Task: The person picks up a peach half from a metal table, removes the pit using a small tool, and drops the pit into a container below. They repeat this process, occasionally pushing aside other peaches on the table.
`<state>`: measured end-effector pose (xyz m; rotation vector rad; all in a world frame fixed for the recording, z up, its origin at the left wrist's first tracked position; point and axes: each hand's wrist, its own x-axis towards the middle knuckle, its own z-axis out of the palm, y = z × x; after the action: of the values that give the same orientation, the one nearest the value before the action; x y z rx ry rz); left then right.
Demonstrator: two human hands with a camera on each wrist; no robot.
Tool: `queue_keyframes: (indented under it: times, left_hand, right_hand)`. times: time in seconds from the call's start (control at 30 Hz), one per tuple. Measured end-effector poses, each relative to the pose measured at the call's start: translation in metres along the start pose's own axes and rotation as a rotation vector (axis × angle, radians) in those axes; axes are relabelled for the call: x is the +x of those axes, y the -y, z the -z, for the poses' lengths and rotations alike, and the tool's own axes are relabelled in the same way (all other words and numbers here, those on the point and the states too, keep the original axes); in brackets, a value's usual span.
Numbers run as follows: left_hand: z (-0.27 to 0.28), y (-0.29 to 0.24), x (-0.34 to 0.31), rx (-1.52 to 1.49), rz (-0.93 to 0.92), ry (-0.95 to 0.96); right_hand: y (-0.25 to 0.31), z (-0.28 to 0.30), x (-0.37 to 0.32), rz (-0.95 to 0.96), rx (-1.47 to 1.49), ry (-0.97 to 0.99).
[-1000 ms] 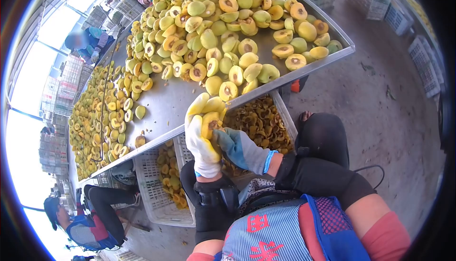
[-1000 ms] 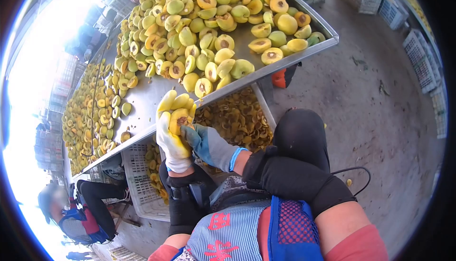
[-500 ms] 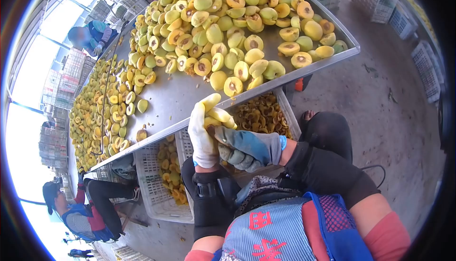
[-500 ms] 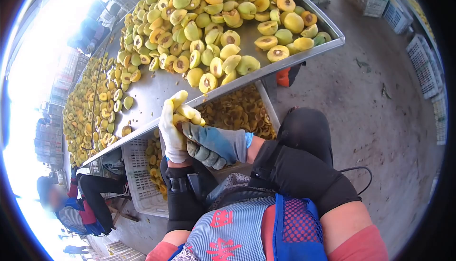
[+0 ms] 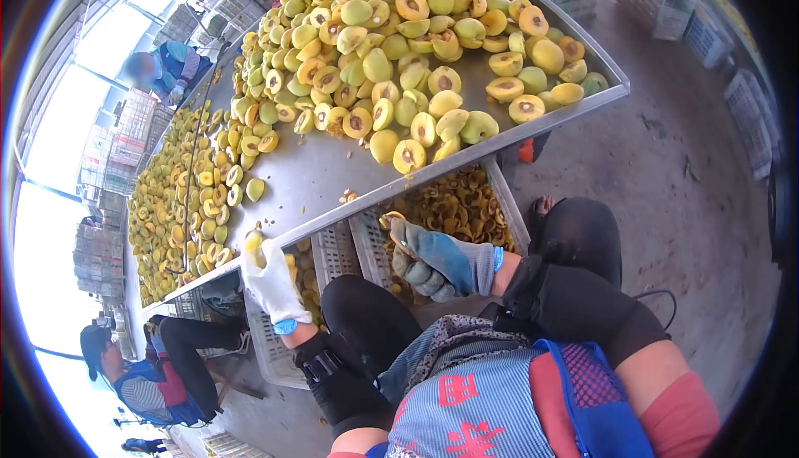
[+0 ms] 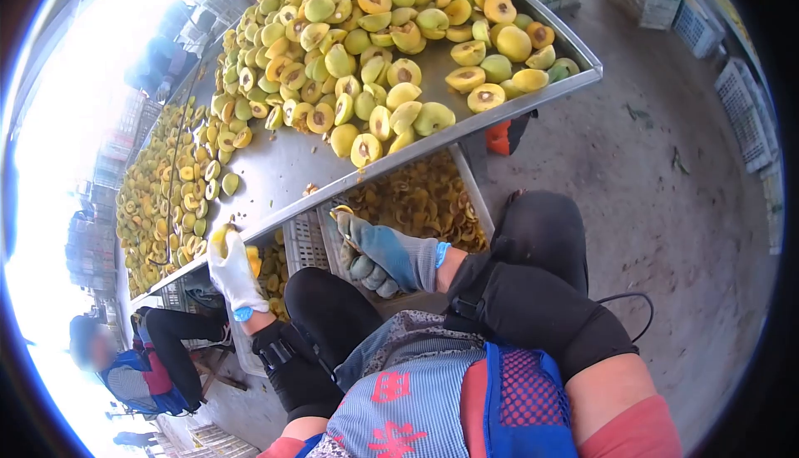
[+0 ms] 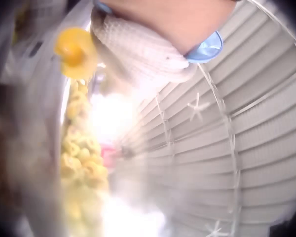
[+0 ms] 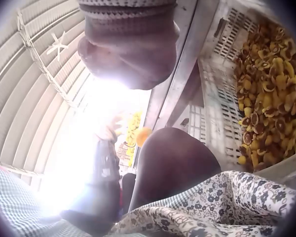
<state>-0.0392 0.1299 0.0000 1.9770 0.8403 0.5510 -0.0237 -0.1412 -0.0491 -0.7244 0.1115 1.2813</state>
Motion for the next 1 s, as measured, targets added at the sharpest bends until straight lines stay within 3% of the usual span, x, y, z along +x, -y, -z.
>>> queue_keyframes:
  times: [0.1,0.13,0.17,0.23,0.3,0.4,0.43,0.53,0.63,0.67,0.73,0.83,0.97,1.0]
  left_hand:
    - [-0.003,0.011,0.029,0.474,-0.592,-0.186]
    - [-0.024,-0.007,0.019,0.327,-0.64,-0.081]
    - [-0.044,-0.026,0.009,0.1,-0.582,0.176]
    - [-0.095,-0.042,0.01,0.201,-0.824,0.447]
    - [-0.137,-0.056,0.013,0.23,-0.904,0.672]
    - [-0.179,-0.047,0.025,0.487,-1.008,0.663]
    - [-0.184,-0.048,0.028,0.467,-1.048,0.66]
    - [-0.185,-0.049,0.032,0.565,-0.856,0.676]
    - [-0.17,-0.04,0.042,0.281,-0.569,0.71]
    - [-0.161,-0.037,0.037,0.142,-0.751,0.529]
    - [-0.137,-0.051,0.025,-0.484,-0.195,0.731]
    - [-0.108,-0.055,-0.009,-0.759,0.015,0.816]
    - [-0.104,-0.055,-0.047,-0.756,-0.019,0.817]
    - [-0.104,-0.053,-0.051,-0.665,-0.131,0.785]
  right_hand:
    - [0.002,-0.001,0.002,0.025,0.013,-0.012]
    - [0.003,-0.003,0.002,0.047,-0.026,-0.102]
    - [0.005,-0.006,0.001,0.068,-0.068,-0.194]
    - [0.008,-0.007,-0.002,0.131,-0.146,-0.303]
    - [0.009,-0.006,-0.006,0.209,-0.222,-0.336]
    - [0.001,0.005,-0.002,0.428,-0.395,-0.344]
    - [0.007,0.009,-0.002,0.281,-0.292,-0.307]
    - [0.005,0.005,0.002,0.387,-0.337,-0.334]
    - [-0.008,0.025,0.032,0.628,-0.401,-0.348]
    - [-0.012,0.031,0.042,0.733,-0.415,-0.361]
    - [-0.013,0.029,0.052,1.022,-0.407,-0.402]
    - [0.0,0.01,0.029,1.026,-0.454,-0.407]
    - [0.005,-0.001,0.02,1.077,-0.694,-0.516]
    - [0.006,-0.003,0.019,1.084,-0.727,-0.531]
